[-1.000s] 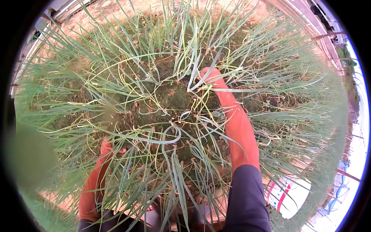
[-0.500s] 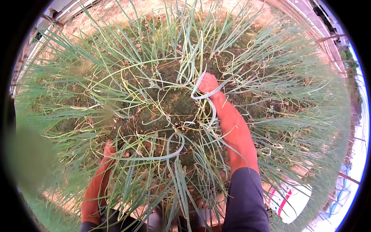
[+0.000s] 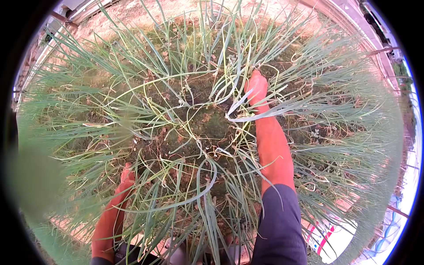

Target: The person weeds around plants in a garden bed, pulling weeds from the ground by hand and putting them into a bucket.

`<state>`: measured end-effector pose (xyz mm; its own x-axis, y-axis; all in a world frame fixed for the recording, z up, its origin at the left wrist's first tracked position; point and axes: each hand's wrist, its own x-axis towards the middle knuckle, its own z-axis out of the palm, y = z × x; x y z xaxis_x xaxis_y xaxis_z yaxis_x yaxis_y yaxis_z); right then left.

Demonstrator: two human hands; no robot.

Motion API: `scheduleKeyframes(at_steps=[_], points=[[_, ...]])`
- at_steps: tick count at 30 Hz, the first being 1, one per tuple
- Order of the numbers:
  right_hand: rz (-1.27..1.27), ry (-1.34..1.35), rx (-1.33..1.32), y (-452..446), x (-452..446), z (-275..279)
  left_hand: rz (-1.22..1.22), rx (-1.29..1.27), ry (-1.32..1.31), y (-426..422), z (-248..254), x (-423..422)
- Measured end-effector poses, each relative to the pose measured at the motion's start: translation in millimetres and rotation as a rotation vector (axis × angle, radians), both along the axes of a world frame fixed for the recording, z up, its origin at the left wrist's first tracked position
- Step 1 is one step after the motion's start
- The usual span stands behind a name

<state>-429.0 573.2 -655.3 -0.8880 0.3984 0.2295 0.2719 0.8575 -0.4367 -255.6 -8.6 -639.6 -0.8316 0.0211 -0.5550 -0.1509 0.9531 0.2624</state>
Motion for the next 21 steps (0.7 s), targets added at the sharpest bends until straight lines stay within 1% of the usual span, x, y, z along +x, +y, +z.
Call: scheduleKeyframes(at_steps=[1,2,3,4,5,6,7,9,11,12,13,14,16,18,20,21], points=[[-0.014,-0.047,0.104,-7,-2,9,0.002,-0.035,-0.001,4,5,0],[0.035,-0.05,-0.116,4,-8,-8,0.006,-0.061,-0.009,12,12,-2],[0.069,-0.038,-0.162,9,-9,-28,0.008,-0.087,-0.013,18,22,-3],[0.154,0.051,-0.231,19,-16,-71,0.03,-0.088,-0.055,21,27,-7],[0.24,0.117,-0.301,16,-21,-78,0.051,-0.092,-0.091,24,30,-8],[0.333,0.196,-0.359,32,-24,-120,0.097,-0.071,-0.184,25,31,-11],[0.296,0.113,-0.417,9,-13,-76,0.097,-0.063,-0.17,22,29,-9],[0.213,-0.056,-0.52,-46,11,31,0.095,-0.047,-0.131,17,21,-5],[0.177,-0.12,-0.435,-53,8,42,0.074,-0.054,-0.126,16,17,-4],[0.229,-0.031,-0.363,-55,0,35,0.056,-0.058,-0.123,16,16,-3],[0.305,-0.014,0.005,-55,-3,38,0.038,-0.062,-0.119,15,14,-2],[0.275,-0.047,-0.291,-33,-16,-5,0.015,-0.067,-0.111,14,12,-2],[0.129,0.122,-1.046,-30,-25,-43,-0.011,-0.059,-0.047,8,4,1],[0.185,-0.104,-0.595,-32,-25,-16,-0.012,-0.031,0.067,1,-7,6],[0.304,-0.036,-0.203,-25,-32,-26,0.012,-0.052,0.087,6,0,7],[0.343,0.013,-0.095,-24,-36,-29,0.025,-0.063,0.099,10,4,5]])
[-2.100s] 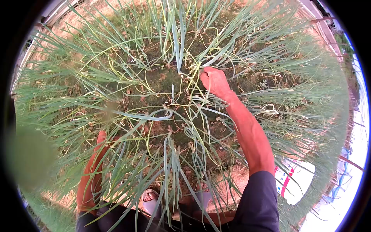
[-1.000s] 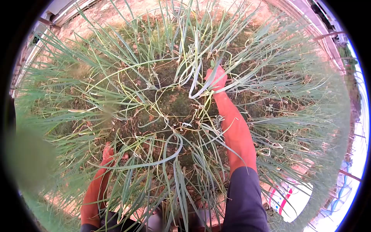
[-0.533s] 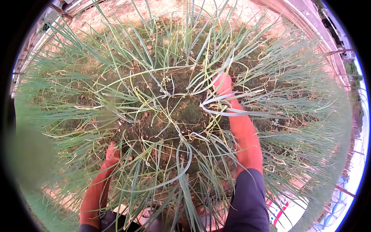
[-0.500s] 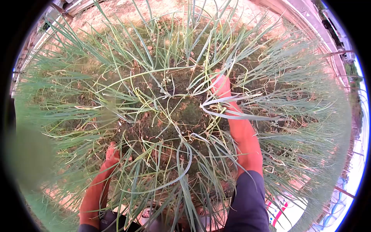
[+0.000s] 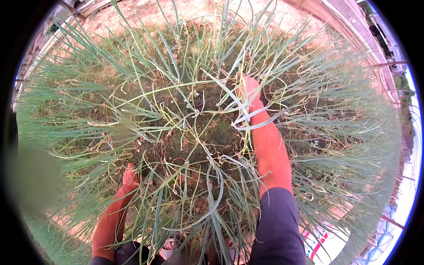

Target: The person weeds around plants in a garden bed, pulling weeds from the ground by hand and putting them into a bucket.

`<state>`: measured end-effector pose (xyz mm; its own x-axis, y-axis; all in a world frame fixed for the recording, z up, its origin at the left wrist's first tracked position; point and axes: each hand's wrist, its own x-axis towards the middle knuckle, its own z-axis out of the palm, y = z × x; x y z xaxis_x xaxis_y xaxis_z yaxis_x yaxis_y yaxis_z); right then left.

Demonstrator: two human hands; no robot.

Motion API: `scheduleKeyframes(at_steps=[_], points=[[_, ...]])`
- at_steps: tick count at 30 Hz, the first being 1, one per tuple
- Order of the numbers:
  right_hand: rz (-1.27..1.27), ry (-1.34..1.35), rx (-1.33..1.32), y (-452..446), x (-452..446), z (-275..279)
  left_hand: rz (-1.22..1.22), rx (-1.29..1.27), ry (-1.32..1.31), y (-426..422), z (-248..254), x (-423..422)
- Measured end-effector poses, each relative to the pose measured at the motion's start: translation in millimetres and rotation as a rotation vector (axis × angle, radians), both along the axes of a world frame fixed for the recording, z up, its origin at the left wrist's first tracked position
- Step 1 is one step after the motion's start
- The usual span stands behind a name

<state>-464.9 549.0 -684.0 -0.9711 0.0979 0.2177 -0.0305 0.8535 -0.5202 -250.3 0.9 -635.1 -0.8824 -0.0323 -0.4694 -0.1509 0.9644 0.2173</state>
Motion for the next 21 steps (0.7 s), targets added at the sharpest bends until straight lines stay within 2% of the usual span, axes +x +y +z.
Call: scheduleKeyframes(at_steps=[1,2,3,5,7,8,9,10,11,13,16,19,21], points=[[0.027,0.072,0.1,1,-3,-3,-0.009,0.001,0.002,3,5,-2],[0.003,0.003,0.171,-4,0,8,-0.021,0.003,0.0,3,6,-2],[0.063,-0.123,0.081,0,-8,-7,-0.032,0.006,-0.001,4,7,-2],[0.09,-0.208,-0.276,12,0,3,-0.015,0.02,-0.007,5,8,-2],[0.242,0.007,0.395,2,16,43,-0.007,0.058,0.011,8,13,-3],[0.208,0.163,0.228,9,18,29,0.001,0.03,0.011,9,12,-5],[0.168,0.016,-0.495,19,16,19,0.013,0.001,0.008,11,9,-5],[0.125,0.004,-0.627,27,15,8,0.025,-0.031,0.003,11,7,-4],[0.06,-0.005,-0.7,20,12,20,0.026,-0.024,-0.004,10,7,-4],[-0.029,-0.003,-0.554,19,2,23,0.024,-0.011,-0.021,10,9,-5],[-0.184,0.024,-0.222,39,-19,-6,0.094,0.019,-0.024,4,-6,-1],[-0.058,-0.006,-0.153,74,-44,-41,0.003,-0.043,-0.01,10,5,-2],[0.045,0.075,-0.164,75,-53,-52,0.005,-0.07,0.007,8,-1,-1]])
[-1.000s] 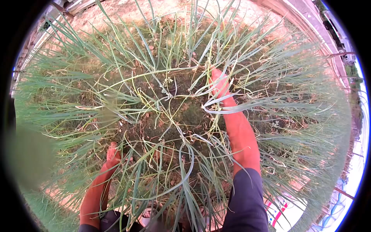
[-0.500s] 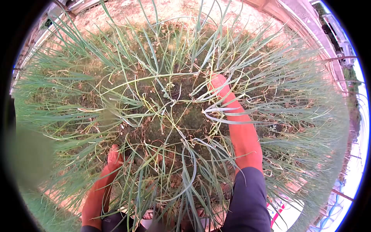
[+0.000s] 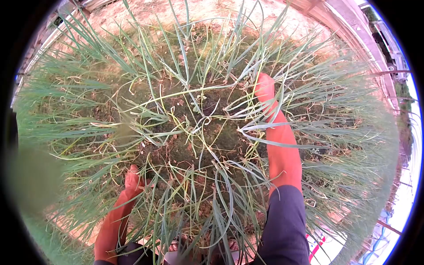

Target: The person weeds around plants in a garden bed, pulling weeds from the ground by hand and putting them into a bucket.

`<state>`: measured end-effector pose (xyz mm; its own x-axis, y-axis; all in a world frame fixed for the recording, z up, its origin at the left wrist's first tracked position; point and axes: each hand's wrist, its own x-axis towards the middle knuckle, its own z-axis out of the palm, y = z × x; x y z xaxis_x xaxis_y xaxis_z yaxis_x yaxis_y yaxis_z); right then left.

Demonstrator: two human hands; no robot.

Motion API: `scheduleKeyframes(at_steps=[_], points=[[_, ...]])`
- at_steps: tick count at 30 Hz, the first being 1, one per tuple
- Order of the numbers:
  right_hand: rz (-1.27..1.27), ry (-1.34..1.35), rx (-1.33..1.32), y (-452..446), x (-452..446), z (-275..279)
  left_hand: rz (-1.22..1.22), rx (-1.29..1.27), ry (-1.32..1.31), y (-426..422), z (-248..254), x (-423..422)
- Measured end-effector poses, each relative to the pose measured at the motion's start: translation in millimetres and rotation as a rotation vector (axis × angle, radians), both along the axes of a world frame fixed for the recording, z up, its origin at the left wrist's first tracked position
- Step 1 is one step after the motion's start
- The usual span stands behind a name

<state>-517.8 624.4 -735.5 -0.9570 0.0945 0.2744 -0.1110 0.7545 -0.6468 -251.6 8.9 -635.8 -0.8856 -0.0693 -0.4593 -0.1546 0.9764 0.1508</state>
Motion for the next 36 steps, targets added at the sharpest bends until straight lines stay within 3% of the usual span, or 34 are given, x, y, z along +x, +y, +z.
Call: scheduleKeyframes(at_steps=[2,5,6,7,10,13,16,17,19,21,24,26,28,29,33,34,36], points=[[0.06,0.143,-0.038,-11,-4,0,0.047,0.009,-0.048,1,1,-2],[0.031,-0.129,-0.207,-46,12,65,0.051,-0.006,-0.014,-3,-10,4],[-0.064,-0.274,-0.535,-50,8,69,0.059,-0.006,0.004,-8,-22,6],[-0.06,-0.301,-0.675,-52,10,73,0.066,-0.006,0.023,-14,-32,9],[0.015,-0.255,-0.547,-54,19,87,0.074,0.112,-0.042,-2,2,0],[0.013,-0.226,-0.175,-62,17,95,0.109,0.061,-0.07,3,5,-5],[-0.008,-0.246,-0.026,-71,16,106,0.48,0.272,-0.192,-20,-42,4],[-0.022,-0.264,-0.007,-74,15,107,0.496,0.264,-0.213,-11,-25,-1],[0.081,-0.119,0.298,-71,13,108,0.526,0.247,-0.256,9,12,-13],[0.082,-0.202,0.307,-65,9,103,0.133,-0.008,-0.112,-1,-5,-1],[0.116,-0.08,0.283,-50,3,68,0.088,0.016,-0.068,8,16,-4],[0.04,-0.009,0.21,-45,6,52,0.128,0.024,-0.092,9,14,-7],[-0.108,-0.028,0.029,-56,22,74,0.135,0.047,-0.109,11,18,-9],[-0.218,-0.204,-0.296,-57,29,76,0.139,0.056,-0.119,10,19,-9],[-0.349,-0.202,-0.643,-76,73,91,0.058,0.054,-0.055,8,18,-8],[-0.383,-0.316,-0.732,-83,85,103,0.061,0.031,0.007,-4,-8,0],[-0.157,-0.308,-0.891,-61,98,66,0.066,0.002,-0.015,-6,-9,1]])
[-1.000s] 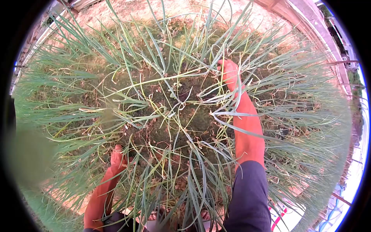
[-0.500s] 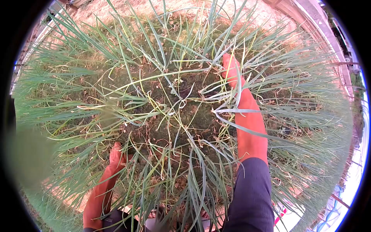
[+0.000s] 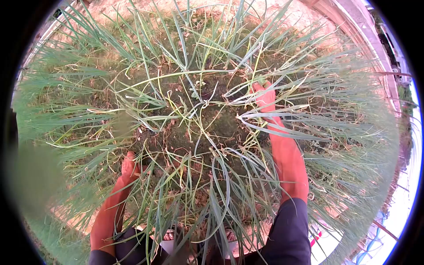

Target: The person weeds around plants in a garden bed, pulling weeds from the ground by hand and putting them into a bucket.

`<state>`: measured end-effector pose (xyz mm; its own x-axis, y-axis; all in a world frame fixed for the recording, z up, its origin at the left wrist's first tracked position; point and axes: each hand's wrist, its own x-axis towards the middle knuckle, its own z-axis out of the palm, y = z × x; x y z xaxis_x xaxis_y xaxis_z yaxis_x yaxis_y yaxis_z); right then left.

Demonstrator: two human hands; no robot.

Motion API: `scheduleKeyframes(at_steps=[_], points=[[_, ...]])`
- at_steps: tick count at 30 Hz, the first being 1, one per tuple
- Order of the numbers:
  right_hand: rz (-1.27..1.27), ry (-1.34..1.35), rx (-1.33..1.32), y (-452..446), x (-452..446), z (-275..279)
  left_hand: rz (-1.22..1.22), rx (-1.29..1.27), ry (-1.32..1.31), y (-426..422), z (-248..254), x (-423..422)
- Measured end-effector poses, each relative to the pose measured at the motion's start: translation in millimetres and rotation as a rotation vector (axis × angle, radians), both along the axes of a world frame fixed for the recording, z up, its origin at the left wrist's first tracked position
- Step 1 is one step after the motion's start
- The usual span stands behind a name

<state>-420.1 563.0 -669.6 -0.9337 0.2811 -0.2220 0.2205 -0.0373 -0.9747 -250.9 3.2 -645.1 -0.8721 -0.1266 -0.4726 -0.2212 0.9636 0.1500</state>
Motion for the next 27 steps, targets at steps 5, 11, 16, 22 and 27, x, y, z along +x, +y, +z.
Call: scheduleKeyframes(at_steps=[5,11,16,22,27], points=[[-0.006,0.088,-0.143,16,-30,17,0.052,0.039,-0.054,-2,-8,-4],[0.17,-0.097,0.48,29,-85,1,0.029,0.02,-0.171,15,29,-13],[0.155,-0.227,0.652,2,-87,45,0.041,0.021,-0.272,16,34,-12],[0.283,0.065,0.518,28,-102,3,0.062,0.007,-0.278,25,48,-21],[0.442,0.464,1.335,1,-100,36,0.1,0.0,-0.285,23,40,-20]])
